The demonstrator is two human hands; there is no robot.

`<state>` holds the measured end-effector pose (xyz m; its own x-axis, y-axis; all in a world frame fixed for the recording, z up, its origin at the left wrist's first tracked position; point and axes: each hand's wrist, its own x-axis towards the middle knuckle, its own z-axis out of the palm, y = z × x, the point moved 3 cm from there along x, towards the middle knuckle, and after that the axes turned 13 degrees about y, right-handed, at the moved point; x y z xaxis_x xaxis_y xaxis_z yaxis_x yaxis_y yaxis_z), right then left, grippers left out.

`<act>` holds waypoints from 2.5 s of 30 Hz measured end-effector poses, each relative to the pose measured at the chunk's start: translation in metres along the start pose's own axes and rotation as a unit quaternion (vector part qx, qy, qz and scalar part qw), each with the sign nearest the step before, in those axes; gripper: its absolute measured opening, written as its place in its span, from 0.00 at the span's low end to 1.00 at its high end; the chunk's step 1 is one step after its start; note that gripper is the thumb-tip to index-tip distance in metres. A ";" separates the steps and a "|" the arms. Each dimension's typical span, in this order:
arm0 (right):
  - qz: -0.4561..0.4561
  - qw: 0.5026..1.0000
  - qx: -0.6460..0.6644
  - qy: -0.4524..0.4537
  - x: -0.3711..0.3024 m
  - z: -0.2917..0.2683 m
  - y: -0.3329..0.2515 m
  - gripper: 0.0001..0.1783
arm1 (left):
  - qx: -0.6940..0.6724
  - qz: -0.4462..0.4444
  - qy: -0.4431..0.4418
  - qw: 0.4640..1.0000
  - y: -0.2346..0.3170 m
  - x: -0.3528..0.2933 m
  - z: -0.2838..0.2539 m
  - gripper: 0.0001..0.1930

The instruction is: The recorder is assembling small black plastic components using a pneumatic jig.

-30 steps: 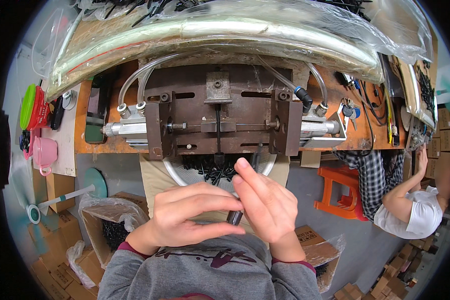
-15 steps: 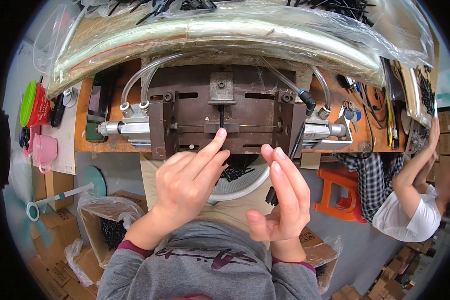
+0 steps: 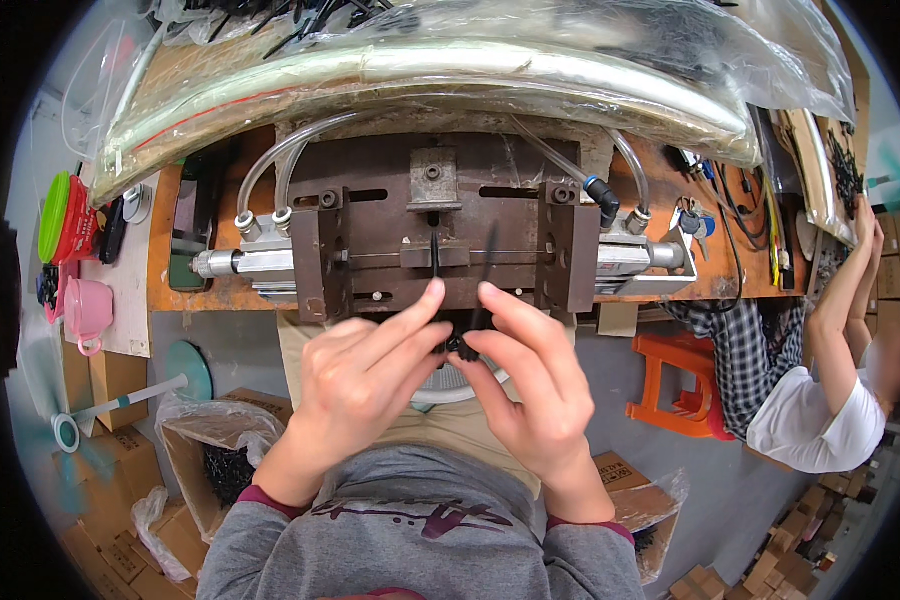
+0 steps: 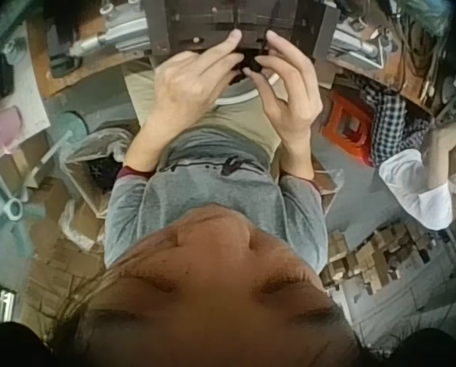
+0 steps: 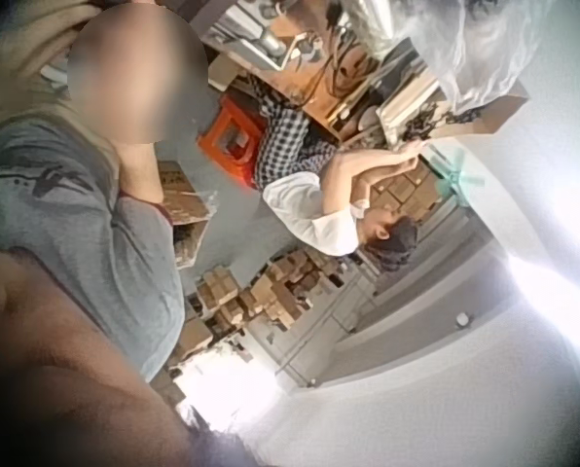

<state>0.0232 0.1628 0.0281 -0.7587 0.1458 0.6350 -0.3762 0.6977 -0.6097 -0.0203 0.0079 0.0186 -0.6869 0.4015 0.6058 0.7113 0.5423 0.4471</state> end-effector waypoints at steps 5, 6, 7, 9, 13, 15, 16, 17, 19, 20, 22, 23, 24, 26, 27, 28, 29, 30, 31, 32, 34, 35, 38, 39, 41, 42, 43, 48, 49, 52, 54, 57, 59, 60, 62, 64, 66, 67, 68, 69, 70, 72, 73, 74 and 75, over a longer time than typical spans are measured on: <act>-0.079 0.991 -0.050 -0.093 0.003 0.024 0.005 0.14 | -0.098 -0.019 -0.127 0.987 -0.002 -0.025 -0.013 0.13; -0.090 0.989 -0.073 -0.095 0.002 0.026 0.004 0.13 | -0.130 -0.026 -0.153 0.979 0.000 -0.030 -0.013 0.13; -0.102 0.985 -0.095 -0.099 0.002 0.028 0.002 0.13 | -0.143 -0.022 -0.161 0.976 0.001 -0.035 -0.011 0.13; -0.129 0.976 -0.137 -0.114 0.004 0.033 -0.003 0.13 | -0.131 -0.030 -0.182 0.974 -0.001 -0.045 -0.002 0.12; -0.151 0.959 -0.185 -0.151 0.017 0.033 -0.011 0.11 | -0.128 -0.032 -0.248 0.960 -0.008 -0.063 0.014 0.11; -0.147 0.957 -0.191 -0.164 0.018 0.031 -0.014 0.10 | -0.134 -0.034 -0.256 0.957 -0.007 -0.061 0.015 0.15; -0.149 0.956 -0.188 -0.166 0.019 0.030 -0.014 0.10 | -0.137 -0.035 -0.259 0.955 -0.006 -0.060 0.015 0.17; -0.150 0.956 -0.186 -0.168 0.020 0.028 -0.014 0.10 | -0.134 -0.038 -0.279 0.950 -0.008 -0.064 0.018 0.27; -0.140 0.951 -0.188 -0.203 0.027 0.024 -0.019 0.12 | -0.135 -0.047 -0.269 0.952 -0.007 -0.063 0.018 0.33; -0.147 0.957 -0.155 -0.197 0.035 0.020 -0.022 0.12 | -0.136 -0.053 -0.265 0.953 -0.008 -0.063 0.018 0.35; -0.161 0.965 -0.085 -0.190 0.058 0.015 -0.028 0.12 | -0.134 -0.038 -0.238 0.961 -0.012 -0.070 0.020 0.41; -0.195 0.969 -0.094 -0.119 0.074 0.012 -0.034 0.13 | -0.135 -0.033 -0.228 0.964 -0.012 -0.071 0.022 0.41; -0.237 0.967 -0.071 -0.060 0.093 0.013 -0.037 0.13 | -0.136 -0.028 -0.217 0.966 -0.011 -0.071 0.023 0.41; -0.229 0.973 -0.035 -0.005 0.134 0.024 -0.047 0.11 | -0.156 -0.028 -0.212 0.964 -0.007 -0.072 0.025 0.42; -0.262 0.963 -0.056 0.011 0.157 0.037 -0.046 0.09 | -0.162 -0.028 -0.209 0.964 -0.004 -0.072 0.024 0.42; -0.295 0.952 -0.081 0.030 0.179 0.049 -0.046 0.08 | -0.173 -0.029 -0.206 0.963 -0.002 -0.073 0.024 0.40; -0.295 0.948 -0.120 0.027 0.199 0.058 -0.048 0.09 | -0.187 -0.025 -0.203 0.961 0.003 -0.073 0.025 0.39; -0.281 0.945 -0.163 0.020 0.214 0.070 -0.047 0.12 | -0.196 -0.030 -0.197 0.960 0.006 -0.076 0.026 0.37; -0.280 0.929 -0.243 0.019 0.229 0.084 -0.039 0.22 | -0.198 -0.008 -0.190 0.962 0.009 -0.077 0.029 0.37; -0.226 0.916 -0.329 -0.041 0.241 0.095 -0.038 0.35 | -0.196 0.005 -0.183 0.963 0.010 -0.080 0.032 0.38; -0.097 0.890 -0.408 -0.179 0.256 0.116 -0.029 0.50 | -0.195 0.017 -0.163 0.967 0.012 -0.092 0.037 0.39; -0.083 0.882 -0.413 -0.211 0.257 0.126 -0.020 0.52 | -0.199 0.021 -0.148 0.969 0.011 -0.097 0.043 0.39; -0.123 0.888 -0.391 -0.210 0.250 0.147 0.005 0.45 | -0.204 0.021 -0.132 0.970 0.014 -0.114 0.051 0.40; -0.147 0.897 -0.363 -0.206 0.261 0.144 0.032 0.40 | -0.212 0.038 -0.136 0.967 0.015 -0.115 0.054 0.41; -0.124 0.888 -0.352 -0.268 0.272 0.150 0.053 0.40 | -0.209 0.031 -0.118 0.970 0.019 -0.122 0.056 0.40; -0.145 0.898 -0.328 -0.254 0.277 0.144 0.075 0.38 | -0.213 0.037 -0.113 0.970 0.022 -0.123 0.057 0.40; -0.143 0.904 -0.297 -0.273 0.278 0.135 0.083 0.35 | -0.217 0.043 -0.112 0.969 0.023 -0.124 0.059 0.39; -0.066 0.912 -0.237 -0.327 0.288 0.085 0.122 0.31 | -0.201 0.037 -0.122 0.971 0.012 -0.121 0.053 0.39; -0.046 0.909 -0.257 -0.324 0.282 0.070 0.109 0.32 | -0.204 0.053 -0.134 0.968 0.008 -0.118 0.051 0.39; 0.034 0.905 -0.195 -0.377 0.267 0.080 0.064 0.30 | -0.191 0.005 -0.112 0.975 0.001 -0.131 0.051 0.39; 0.010 0.893 -0.195 -0.406 0.266 0.072 0.052 0.23 | -0.195 -0.012 -0.118 0.974 -0.001 -0.124 0.041 0.42; -0.040 0.921 -0.147 -0.360 0.259 0.052 0.048 0.20 | -0.205 -0.017 -0.143 0.968 -0.002 -0.114 0.038 0.45; -0.052 0.922 -0.160 -0.350 0.255 0.045 0.042 0.21 | -0.201 -0.018 -0.131 0.971 -0.001 -0.108 0.035 0.44; -0.054 0.919 -0.166 -0.354 0.255 0.042 0.041 0.21 | -0.203 -0.022 -0.134 0.970 -0.002 -0.106 0.033 0.44; -0.096 0.910 -0.156 -0.372 0.258 0.034 0.033 0.23 | -0.207 -0.032 -0.144 0.967 -0.001 -0.103 0.029 0.43; -0.171 0.906 -0.224 -0.315 0.259 0.025 0.035 0.27 | -0.190 -0.033 -0.164 0.967 0.000 -0.096 0.027 0.40; -0.121 0.870 -0.343 -0.334 0.259 0.032 0.036 0.33 | -0.172 -0.022 -0.184 0.968 0.002 -0.093 0.031 0.38; -0.109 0.879 -0.353 -0.300 0.257 0.035 0.040 0.39 | -0.179 -0.001 -0.157 0.971 0.005 -0.089 0.030 0.38; -0.106 0.865 -0.377 -0.314 0.251 0.042 0.040 0.41 | -0.181 -0.007 -0.151 0.972 0.006 -0.087 0.031 0.38; -0.050 0.849 -0.400 -0.341 0.246 0.050 0.035 0.41 | -0.186 -0.013 -0.148 0.971 0.008 -0.088 0.032 0.39; -0.038 0.872 -0.377 -0.310 0.240 0.056 0.033 0.38 | -0.186 -0.022 -0.148 0.971 0.009 -0.091 0.032 0.39; -0.066 0.898 -0.369 -0.229 0.231 0.072 0.036 0.28 | -0.191 -0.031 -0.131 0.972 0.007 -0.094 0.035 0.39; -0.060 0.906 -0.355 -0.221 0.228 0.074 0.036 0.23 | -0.197 -0.038 -0.131 0.971 0.008 -0.097 0.037 0.39; -0.069 0.909 -0.360 -0.196 0.225 0.076 0.041 0.21 | -0.202 -0.047 -0.132 0.969 0.010 -0.098 0.038 0.39; -0.088 0.913 -0.354 -0.183 0.221 0.077 0.042 0.20 | -0.192 -0.047 -0.150 0.969 0.010 -0.099 0.038 0.41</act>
<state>-0.2012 0.1701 0.1069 -0.8955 -0.1658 0.4130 -0.1698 0.9851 0.0272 0.0489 0.0021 -0.0618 -0.7229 0.5917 0.3568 0.6061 0.2951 0.7386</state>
